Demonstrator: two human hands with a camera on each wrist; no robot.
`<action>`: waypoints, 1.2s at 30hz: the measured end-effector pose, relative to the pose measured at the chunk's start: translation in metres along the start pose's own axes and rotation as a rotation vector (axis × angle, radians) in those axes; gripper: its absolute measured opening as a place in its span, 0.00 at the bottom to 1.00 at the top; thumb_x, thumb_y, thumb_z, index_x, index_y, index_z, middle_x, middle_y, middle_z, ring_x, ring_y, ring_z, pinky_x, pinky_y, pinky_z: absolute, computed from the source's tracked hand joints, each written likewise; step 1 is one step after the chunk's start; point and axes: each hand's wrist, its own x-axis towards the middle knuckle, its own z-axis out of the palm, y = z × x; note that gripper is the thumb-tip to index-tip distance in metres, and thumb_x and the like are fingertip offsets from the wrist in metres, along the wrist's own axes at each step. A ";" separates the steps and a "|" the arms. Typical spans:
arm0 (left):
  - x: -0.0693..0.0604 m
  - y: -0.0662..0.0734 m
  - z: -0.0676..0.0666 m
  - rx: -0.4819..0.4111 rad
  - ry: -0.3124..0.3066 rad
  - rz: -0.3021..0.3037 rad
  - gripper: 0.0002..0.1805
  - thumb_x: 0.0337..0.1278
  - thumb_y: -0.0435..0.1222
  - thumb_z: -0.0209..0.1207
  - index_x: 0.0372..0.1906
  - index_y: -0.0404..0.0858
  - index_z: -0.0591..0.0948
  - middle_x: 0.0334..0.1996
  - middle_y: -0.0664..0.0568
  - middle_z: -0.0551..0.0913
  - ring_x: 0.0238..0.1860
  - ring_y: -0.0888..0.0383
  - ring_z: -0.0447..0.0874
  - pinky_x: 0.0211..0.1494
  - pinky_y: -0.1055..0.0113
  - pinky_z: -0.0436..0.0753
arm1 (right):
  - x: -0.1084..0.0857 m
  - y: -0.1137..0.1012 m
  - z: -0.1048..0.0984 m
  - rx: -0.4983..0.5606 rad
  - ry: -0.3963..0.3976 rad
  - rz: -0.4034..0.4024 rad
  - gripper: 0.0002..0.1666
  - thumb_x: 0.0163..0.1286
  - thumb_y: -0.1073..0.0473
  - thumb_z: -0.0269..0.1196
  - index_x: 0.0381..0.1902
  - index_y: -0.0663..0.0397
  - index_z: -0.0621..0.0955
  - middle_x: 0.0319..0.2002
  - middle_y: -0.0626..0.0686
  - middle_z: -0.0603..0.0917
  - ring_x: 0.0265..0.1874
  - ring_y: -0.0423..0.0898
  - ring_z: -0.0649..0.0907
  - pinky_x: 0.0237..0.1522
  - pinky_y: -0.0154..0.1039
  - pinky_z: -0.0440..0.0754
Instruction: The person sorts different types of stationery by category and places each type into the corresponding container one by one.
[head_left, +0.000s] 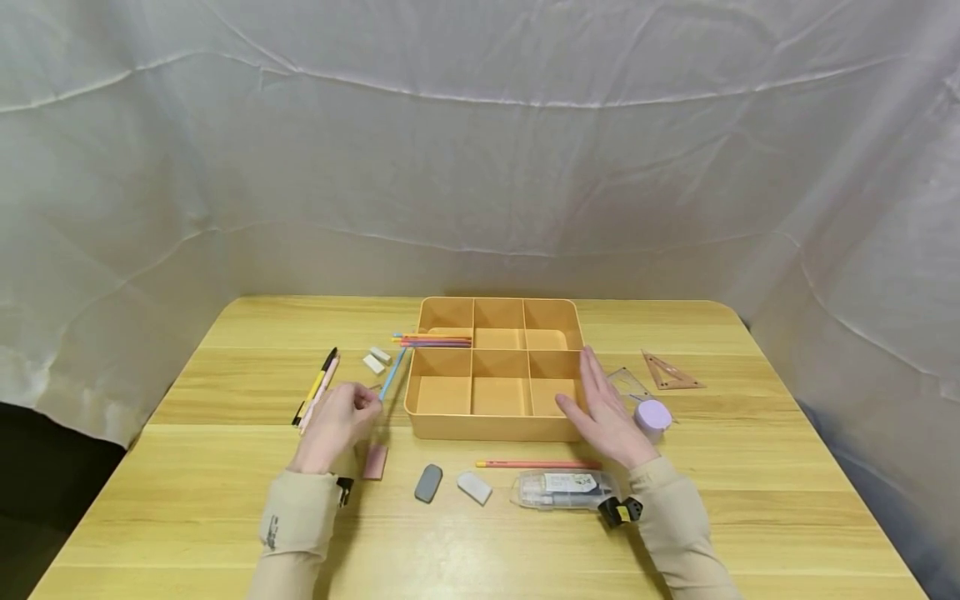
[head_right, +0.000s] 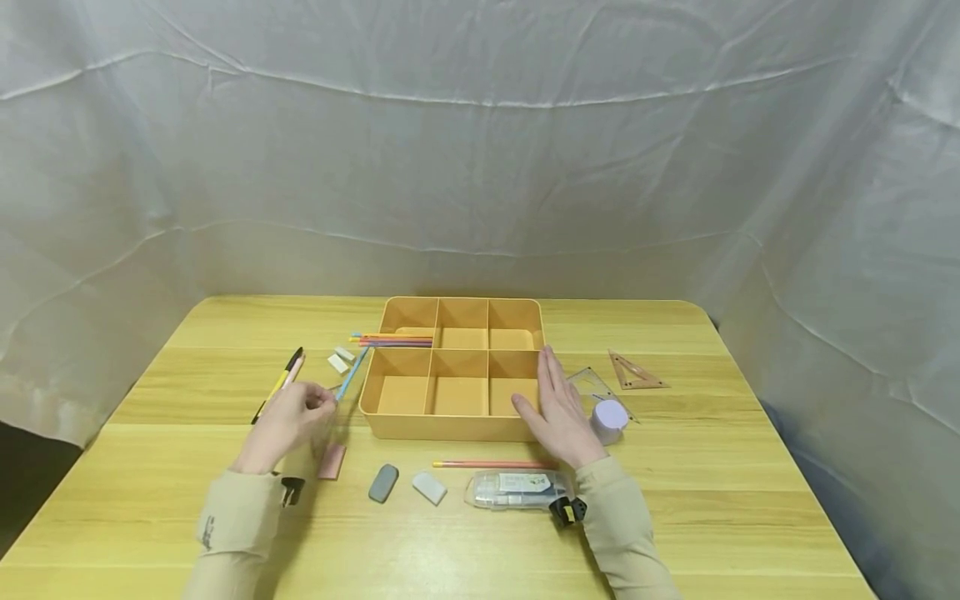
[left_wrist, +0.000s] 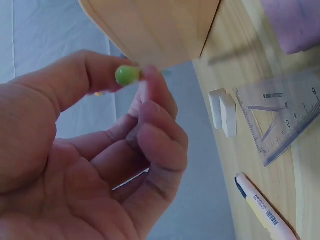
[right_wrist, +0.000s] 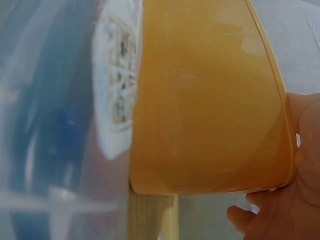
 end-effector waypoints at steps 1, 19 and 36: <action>0.000 0.000 -0.001 0.000 0.002 -0.002 0.15 0.60 0.32 0.54 0.47 0.26 0.83 0.36 0.41 0.86 0.32 0.55 0.80 0.31 0.68 0.79 | 0.000 0.000 0.000 -0.001 0.000 0.001 0.49 0.80 0.43 0.46 0.80 0.63 0.37 0.82 0.62 0.33 0.81 0.65 0.42 0.76 0.71 0.43; 0.000 0.002 -0.005 -0.006 0.259 0.033 0.18 0.76 0.34 0.44 0.54 0.28 0.79 0.23 0.46 0.75 0.19 0.59 0.66 0.19 0.69 0.65 | 0.000 -0.001 -0.001 -0.006 -0.001 0.005 0.49 0.80 0.43 0.46 0.80 0.63 0.37 0.81 0.64 0.34 0.81 0.65 0.42 0.76 0.71 0.43; 0.006 0.001 0.000 -0.085 0.889 0.347 0.09 0.65 0.29 0.61 0.36 0.26 0.87 0.26 0.35 0.87 0.22 0.47 0.82 0.30 0.89 0.63 | 0.001 -0.001 0.000 -0.006 -0.002 -0.002 0.49 0.80 0.43 0.46 0.80 0.64 0.37 0.81 0.63 0.33 0.80 0.65 0.42 0.76 0.71 0.43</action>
